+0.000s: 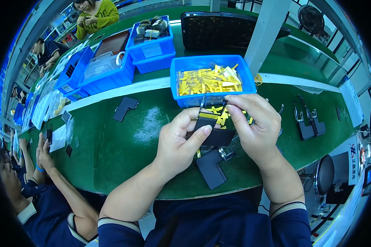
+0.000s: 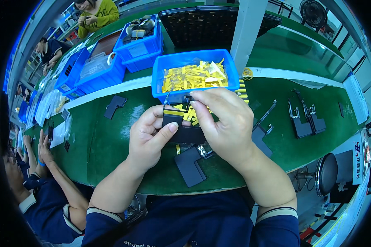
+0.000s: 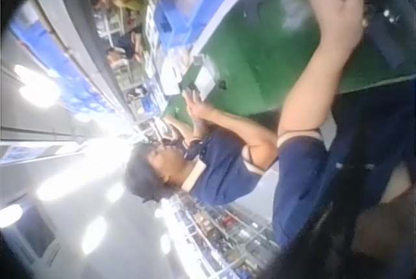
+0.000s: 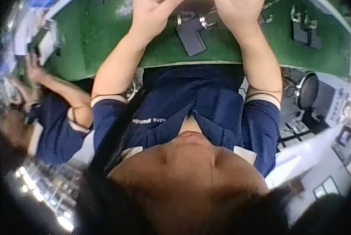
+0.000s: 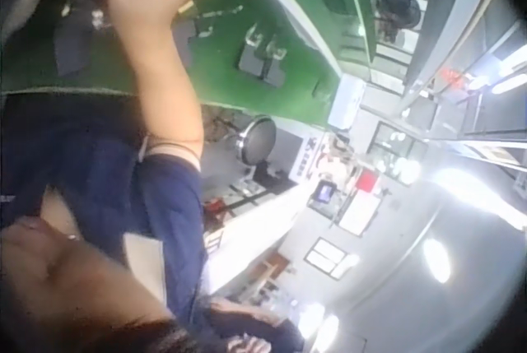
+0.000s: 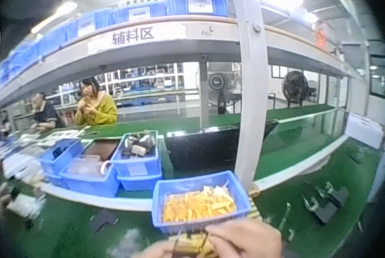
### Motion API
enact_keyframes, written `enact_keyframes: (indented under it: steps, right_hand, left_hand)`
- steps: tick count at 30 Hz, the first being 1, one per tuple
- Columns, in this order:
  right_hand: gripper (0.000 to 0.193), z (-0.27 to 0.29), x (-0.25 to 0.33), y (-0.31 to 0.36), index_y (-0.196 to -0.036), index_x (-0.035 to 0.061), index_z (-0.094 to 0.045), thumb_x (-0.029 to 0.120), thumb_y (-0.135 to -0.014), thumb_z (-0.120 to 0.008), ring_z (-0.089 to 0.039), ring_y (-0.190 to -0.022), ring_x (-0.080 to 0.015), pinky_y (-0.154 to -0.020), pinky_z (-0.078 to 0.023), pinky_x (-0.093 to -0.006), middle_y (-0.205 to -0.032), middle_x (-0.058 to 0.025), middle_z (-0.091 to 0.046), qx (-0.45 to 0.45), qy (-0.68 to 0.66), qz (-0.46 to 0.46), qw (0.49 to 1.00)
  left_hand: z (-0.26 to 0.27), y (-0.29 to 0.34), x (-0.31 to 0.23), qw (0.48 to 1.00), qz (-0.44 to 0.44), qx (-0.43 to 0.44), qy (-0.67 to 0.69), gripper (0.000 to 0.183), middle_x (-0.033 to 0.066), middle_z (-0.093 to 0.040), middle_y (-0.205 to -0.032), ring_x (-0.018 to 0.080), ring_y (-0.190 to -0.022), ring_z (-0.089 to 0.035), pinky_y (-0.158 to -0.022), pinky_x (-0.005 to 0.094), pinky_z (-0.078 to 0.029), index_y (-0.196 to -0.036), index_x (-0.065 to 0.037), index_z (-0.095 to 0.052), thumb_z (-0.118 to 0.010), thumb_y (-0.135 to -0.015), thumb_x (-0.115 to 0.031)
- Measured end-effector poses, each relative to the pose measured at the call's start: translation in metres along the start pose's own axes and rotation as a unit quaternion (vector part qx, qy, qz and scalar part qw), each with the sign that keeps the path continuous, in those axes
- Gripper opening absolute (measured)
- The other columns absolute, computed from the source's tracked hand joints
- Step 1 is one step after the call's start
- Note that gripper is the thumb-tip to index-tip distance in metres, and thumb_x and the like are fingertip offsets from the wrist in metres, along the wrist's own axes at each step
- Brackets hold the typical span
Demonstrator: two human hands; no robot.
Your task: The person repeatedly picks up small black rectangular components and yellow strips from a green workbench. They peel the backing off the yellow strips and apply them to the edges of the black components. The person handles the items one at a time, placing the finished units on the table.
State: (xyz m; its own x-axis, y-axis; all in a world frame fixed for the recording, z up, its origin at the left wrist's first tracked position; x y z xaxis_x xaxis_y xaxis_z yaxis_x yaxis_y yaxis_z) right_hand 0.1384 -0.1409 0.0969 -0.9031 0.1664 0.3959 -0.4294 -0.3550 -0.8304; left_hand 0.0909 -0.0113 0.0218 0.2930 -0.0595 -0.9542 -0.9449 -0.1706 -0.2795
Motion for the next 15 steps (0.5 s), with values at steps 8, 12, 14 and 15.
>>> enact_keyframes:
  steps: [8, 12, 14, 15]
  right_hand:
    - [0.016, -0.003, -0.010, 0.002, -0.088, 0.0005, -0.068, -0.002, -0.072, -0.068, -0.064, -0.071, -0.0230, -0.061, -0.050, -0.0293, -0.079, -0.0125, -0.065, 0.017, -0.023, -0.038, 0.999]
    - [0.011, -0.010, -0.023, 0.006, -0.087, -0.0007, -0.069, 0.001, -0.076, -0.067, -0.065, -0.071, -0.0219, -0.062, -0.050, -0.0289, -0.080, -0.0131, -0.066, 0.041, -0.092, -0.102, 0.990]
    - [0.010, -0.013, -0.022, 0.005, -0.086, -0.0013, -0.069, 0.003, -0.078, -0.065, -0.065, -0.071, -0.0213, -0.062, -0.049, -0.0287, -0.081, -0.0133, -0.067, 0.059, -0.099, -0.112, 0.987]
    - [0.010, -0.014, -0.023, 0.006, -0.086, -0.0015, -0.068, 0.003, -0.078, -0.065, -0.064, -0.070, -0.0212, -0.062, -0.049, -0.0286, -0.080, -0.0132, -0.066, 0.062, -0.104, -0.119, 0.985]
  left_hand:
    - [0.002, 0.000, 0.004, 0.999, 0.001, 0.000, -0.040, 0.024, 0.0114, -0.068, -0.095, 0.0132, -0.089, -0.065, -0.076, 0.0252, -0.051, -0.111, 0.002, -0.052, -0.054, -0.089, -0.004]
    - [0.003, 0.000, 0.003, 1.000, -0.001, -0.008, -0.028, 0.025, 0.0113, -0.068, -0.093, 0.0129, -0.088, -0.065, -0.075, 0.0251, -0.051, -0.111, 0.002, -0.052, -0.055, -0.088, -0.005]
    - [0.003, -0.001, 0.002, 1.000, 0.002, -0.014, -0.016, 0.025, 0.0110, -0.069, -0.092, 0.0127, -0.087, -0.065, -0.075, 0.0248, -0.051, -0.111, 0.002, -0.052, -0.056, -0.088, -0.005]
    - [0.003, -0.001, 0.002, 1.000, 0.001, -0.012, -0.022, 0.025, 0.0109, -0.069, -0.092, 0.0127, -0.087, -0.065, -0.075, 0.0249, -0.051, -0.111, 0.002, -0.052, -0.055, -0.088, -0.005]
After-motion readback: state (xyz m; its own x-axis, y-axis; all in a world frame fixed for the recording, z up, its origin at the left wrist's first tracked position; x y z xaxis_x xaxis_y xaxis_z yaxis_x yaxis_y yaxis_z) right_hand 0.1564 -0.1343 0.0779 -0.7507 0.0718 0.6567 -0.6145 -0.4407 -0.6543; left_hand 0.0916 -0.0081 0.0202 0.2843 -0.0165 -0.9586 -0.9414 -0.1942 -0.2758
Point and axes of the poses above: each hand's wrist, its own y-axis away from the middle knuckle, its own z-axis out of the back of the hand, x = y × z, the point moved 9 cm from there along -y, towards the middle knuckle
